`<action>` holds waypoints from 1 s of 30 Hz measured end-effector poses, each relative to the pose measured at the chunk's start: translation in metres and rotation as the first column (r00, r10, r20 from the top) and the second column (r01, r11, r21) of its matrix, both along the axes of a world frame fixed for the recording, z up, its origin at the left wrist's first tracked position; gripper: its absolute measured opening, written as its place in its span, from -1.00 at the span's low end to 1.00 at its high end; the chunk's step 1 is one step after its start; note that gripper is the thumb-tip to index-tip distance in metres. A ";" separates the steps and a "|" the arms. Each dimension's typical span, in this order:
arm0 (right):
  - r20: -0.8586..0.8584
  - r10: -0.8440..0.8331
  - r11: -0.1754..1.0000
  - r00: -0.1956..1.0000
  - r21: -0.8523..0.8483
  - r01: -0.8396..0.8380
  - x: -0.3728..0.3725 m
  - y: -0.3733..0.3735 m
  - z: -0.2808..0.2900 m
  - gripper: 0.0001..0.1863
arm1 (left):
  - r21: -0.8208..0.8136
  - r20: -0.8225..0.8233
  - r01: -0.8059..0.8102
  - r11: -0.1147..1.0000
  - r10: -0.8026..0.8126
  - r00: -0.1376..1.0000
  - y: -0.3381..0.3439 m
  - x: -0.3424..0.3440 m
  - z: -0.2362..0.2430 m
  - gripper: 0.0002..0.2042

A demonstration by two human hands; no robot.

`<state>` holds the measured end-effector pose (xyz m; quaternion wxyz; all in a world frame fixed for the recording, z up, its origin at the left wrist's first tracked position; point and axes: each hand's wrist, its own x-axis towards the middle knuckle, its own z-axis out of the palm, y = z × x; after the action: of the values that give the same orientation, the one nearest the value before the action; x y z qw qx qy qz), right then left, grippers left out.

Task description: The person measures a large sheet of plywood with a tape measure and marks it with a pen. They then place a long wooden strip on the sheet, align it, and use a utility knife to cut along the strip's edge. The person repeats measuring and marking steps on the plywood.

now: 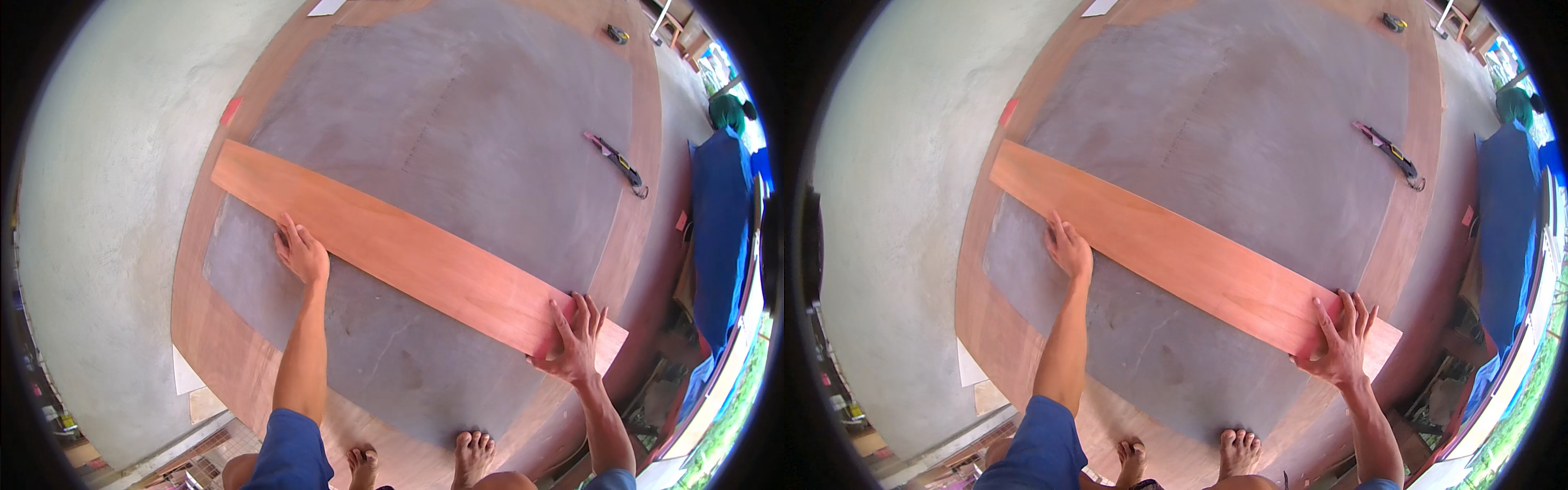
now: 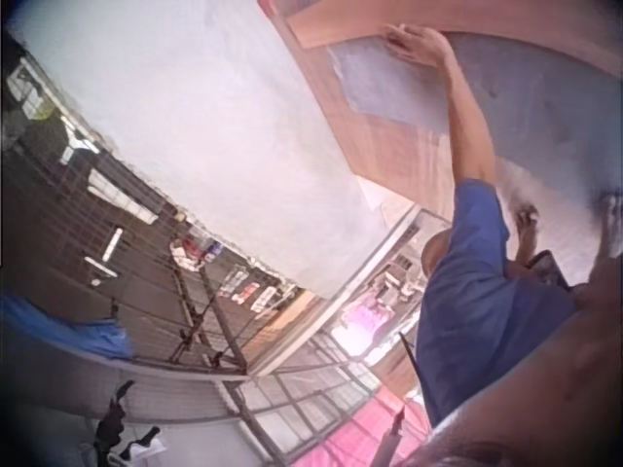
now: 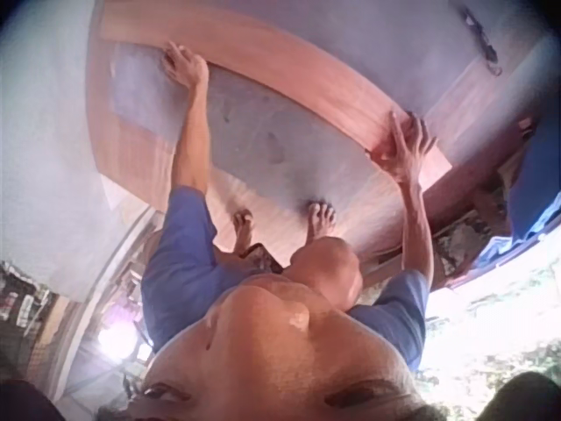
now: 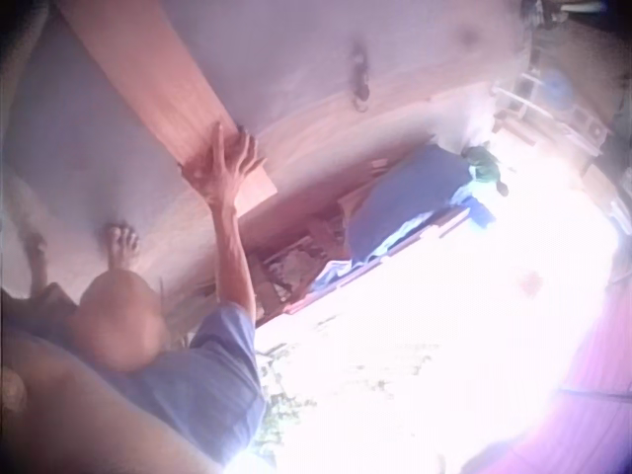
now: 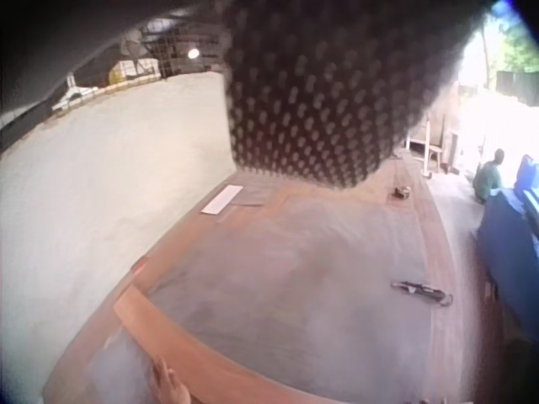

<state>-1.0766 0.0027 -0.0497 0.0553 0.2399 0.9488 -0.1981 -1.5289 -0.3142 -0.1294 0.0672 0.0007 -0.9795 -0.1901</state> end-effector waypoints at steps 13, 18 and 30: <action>-0.107 -0.031 0.999 0.994 0.024 0.033 0.000 0.002 -0.005 0.24 | -0.082 -0.019 -0.005 0.997 0.003 1.000 -0.003 -0.003 -0.005 -0.47; -0.065 -0.053 0.998 0.996 0.027 0.055 -0.002 0.003 -0.003 0.22 | -0.092 -0.070 0.010 0.996 -0.017 0.997 0.002 -0.005 -0.001 -0.48; -0.159 0.045 0.987 0.986 0.160 -0.019 -0.012 0.010 -0.013 0.06 | -0.036 0.016 -0.041 0.998 0.042 0.999 0.011 -0.004 0.010 -0.40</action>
<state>-1.0884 0.0132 -0.0627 -0.0381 0.2114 0.9666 -0.1401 -1.5334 -0.3029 -0.1197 0.0631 0.0214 -0.9830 -0.1709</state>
